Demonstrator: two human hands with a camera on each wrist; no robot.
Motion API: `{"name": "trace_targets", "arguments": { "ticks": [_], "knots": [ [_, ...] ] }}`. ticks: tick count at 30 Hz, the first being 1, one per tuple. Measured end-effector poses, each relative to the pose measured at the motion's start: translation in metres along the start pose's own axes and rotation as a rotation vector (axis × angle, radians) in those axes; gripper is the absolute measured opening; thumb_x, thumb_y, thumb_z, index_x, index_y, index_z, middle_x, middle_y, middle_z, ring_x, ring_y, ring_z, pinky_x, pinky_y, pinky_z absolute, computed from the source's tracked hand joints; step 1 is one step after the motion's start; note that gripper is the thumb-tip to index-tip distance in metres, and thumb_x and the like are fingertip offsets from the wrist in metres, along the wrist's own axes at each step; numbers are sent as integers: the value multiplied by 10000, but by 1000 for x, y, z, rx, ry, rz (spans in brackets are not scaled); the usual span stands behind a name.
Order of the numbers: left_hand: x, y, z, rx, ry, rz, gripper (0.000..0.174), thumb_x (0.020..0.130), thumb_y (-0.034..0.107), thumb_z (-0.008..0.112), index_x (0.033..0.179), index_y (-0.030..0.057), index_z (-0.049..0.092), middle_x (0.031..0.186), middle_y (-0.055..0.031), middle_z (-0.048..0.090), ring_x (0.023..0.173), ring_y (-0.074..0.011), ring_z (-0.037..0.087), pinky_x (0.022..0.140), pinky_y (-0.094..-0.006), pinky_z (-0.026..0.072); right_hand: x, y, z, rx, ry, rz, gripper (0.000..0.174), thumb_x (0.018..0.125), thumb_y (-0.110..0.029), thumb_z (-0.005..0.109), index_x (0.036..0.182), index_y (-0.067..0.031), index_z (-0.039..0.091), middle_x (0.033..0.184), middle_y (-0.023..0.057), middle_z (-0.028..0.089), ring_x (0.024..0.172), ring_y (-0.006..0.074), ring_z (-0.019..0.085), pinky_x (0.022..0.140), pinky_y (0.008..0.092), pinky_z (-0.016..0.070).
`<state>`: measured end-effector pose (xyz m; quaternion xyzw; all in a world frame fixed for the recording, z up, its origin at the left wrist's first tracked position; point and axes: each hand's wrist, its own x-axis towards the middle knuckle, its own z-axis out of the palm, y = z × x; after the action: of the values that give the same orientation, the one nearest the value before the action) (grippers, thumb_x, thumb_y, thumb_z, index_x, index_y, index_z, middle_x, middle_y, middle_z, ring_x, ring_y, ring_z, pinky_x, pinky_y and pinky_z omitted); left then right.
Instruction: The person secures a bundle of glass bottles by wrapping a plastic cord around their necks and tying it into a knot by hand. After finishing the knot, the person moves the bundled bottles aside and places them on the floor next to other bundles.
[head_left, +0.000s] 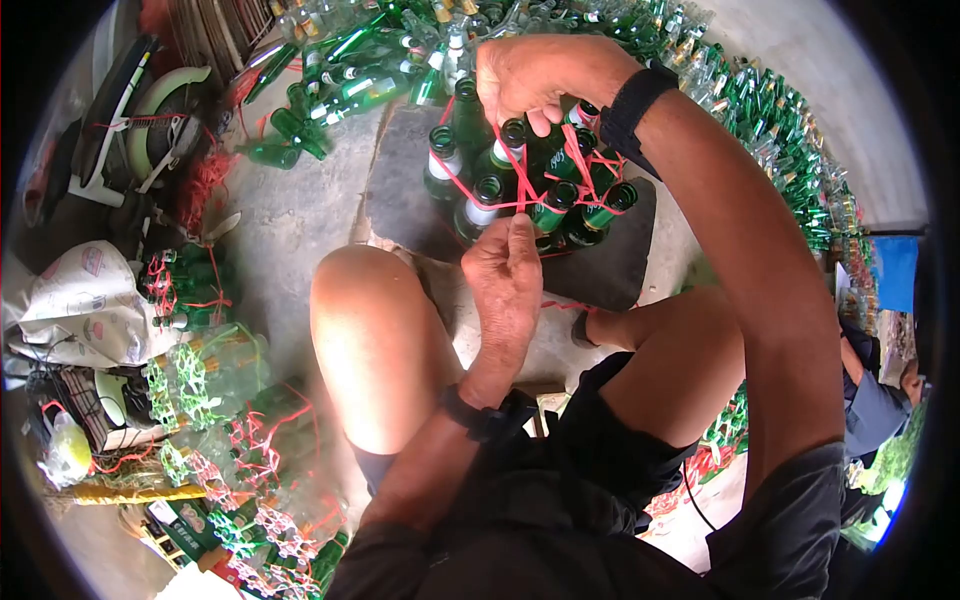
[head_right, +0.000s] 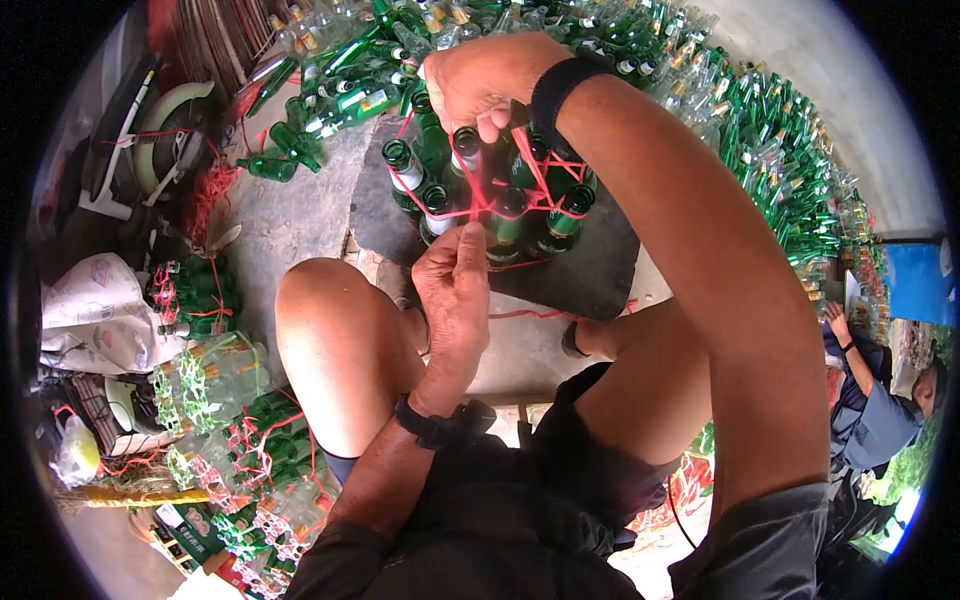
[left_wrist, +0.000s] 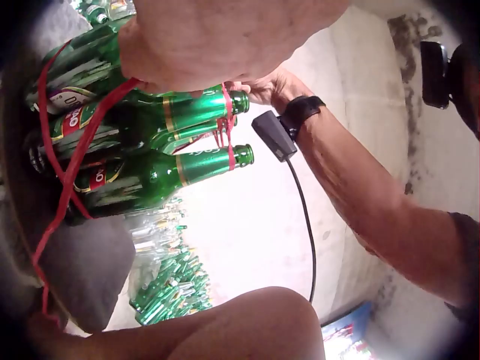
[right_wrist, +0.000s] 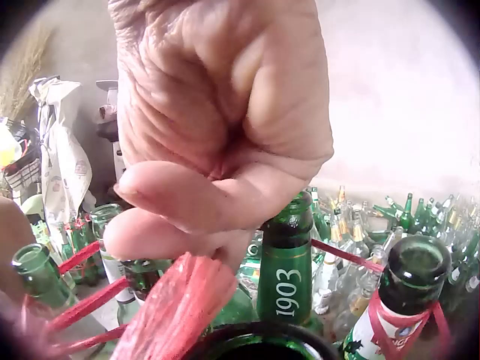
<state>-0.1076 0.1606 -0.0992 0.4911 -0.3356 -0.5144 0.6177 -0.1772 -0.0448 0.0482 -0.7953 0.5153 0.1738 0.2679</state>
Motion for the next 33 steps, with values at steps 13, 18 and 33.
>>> {"name": "trace_targets", "arguments": {
  "ticks": [13, 18, 33],
  "knots": [
    [4, 14, -18, -16, -28, -138, 258, 1059, 274, 683, 929, 56, 731, 563, 115, 390, 454, -1, 289, 425, -238, 188, -3, 20, 6, 34, -68, -18, 375, 873, -208, 688, 1237, -136, 629, 855, 74, 773, 590, 158, 614, 515, 342, 487],
    [2, 26, -20, -43, -15, -218, 255, 1061, 228, 679, 956, 5, 745, 634, 101, 468, 549, -3, 322, 501, -230, 229, -7, 23, 6, 61, -28, -32, 360, 882, -186, 646, 1236, -121, 648, 887, 105, 786, 583, 191, 633, 513, 360, 497],
    [-3, 28, -32, 9, -61, -197, 226, 1054, 269, 686, 1075, 51, 742, 588, 128, 393, 476, 3, 280, 444, -218, 196, -25, 40, 48, 117, 368, -371, 160, 917, -120, 569, 884, 30, 614, 800, 226, 656, 788, 363, 714, 723, 487, 546]
  ]
}}
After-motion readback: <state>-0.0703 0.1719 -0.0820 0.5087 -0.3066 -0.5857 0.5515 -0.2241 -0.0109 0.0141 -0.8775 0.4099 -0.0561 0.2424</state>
